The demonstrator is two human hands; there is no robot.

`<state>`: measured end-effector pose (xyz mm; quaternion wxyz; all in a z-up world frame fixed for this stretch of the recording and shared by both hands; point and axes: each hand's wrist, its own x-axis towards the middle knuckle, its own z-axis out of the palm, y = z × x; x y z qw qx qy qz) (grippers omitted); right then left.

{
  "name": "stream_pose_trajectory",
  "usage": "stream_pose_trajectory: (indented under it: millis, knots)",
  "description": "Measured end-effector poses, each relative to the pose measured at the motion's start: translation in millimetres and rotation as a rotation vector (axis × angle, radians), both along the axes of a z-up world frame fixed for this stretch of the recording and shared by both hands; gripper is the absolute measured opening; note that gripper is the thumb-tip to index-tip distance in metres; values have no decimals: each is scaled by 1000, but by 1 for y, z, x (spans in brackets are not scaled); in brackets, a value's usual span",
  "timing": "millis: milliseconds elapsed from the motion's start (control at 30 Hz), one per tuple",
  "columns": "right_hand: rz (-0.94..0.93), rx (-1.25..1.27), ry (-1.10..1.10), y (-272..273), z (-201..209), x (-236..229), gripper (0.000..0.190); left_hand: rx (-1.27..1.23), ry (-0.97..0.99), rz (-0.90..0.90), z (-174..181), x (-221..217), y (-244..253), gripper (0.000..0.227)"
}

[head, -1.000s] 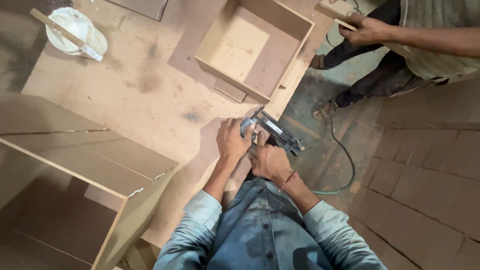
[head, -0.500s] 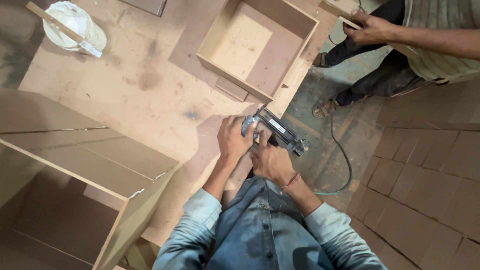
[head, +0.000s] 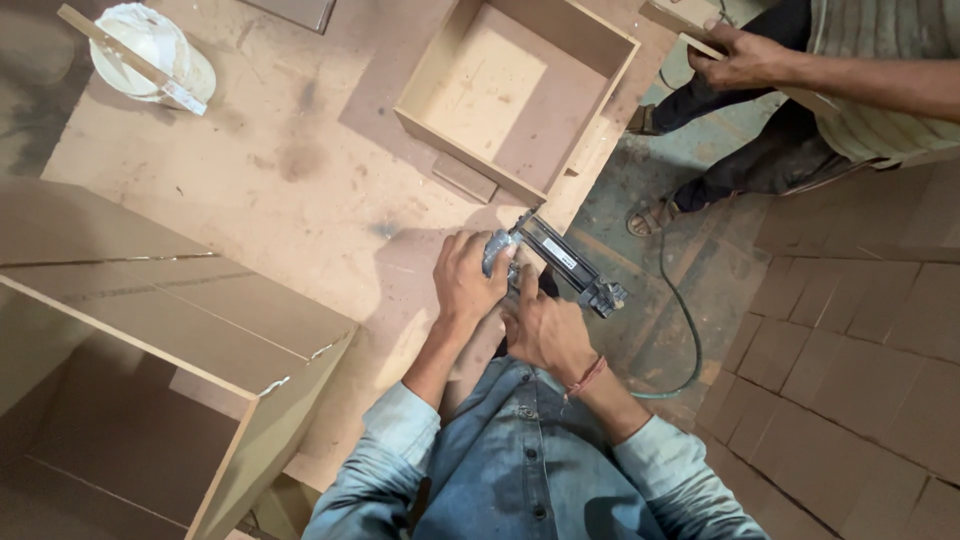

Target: The person assembles small wooden boxes by positioning thin wooden strips and fastening them with a pneumatic nail gun. They repeatedly align pieces, fire nails, and reposition the partially assembled boxes on a workbench.

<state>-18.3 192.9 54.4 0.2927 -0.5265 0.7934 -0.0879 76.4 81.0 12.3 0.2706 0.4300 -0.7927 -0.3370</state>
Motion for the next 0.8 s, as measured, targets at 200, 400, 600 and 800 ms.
stream_pose_trajectory:
  millis: [200, 400, 600, 800]
  knots:
    - [17, -12, 25, 3, 14, 1, 83, -61, 21, -8, 11, 3, 1, 29]
    - [19, -40, 21, 0, 23, -1, 83, -55, 30, -7, 22, -1, -2, 29]
    - [1, -13, -15, 7, 17, -1, 81, -55, 15, -5, 17, 2, 3, 29]
    - [-60, -7, -140, 22, 16, -4, 97, 29, -31, -99, 7, 15, 4, 30]
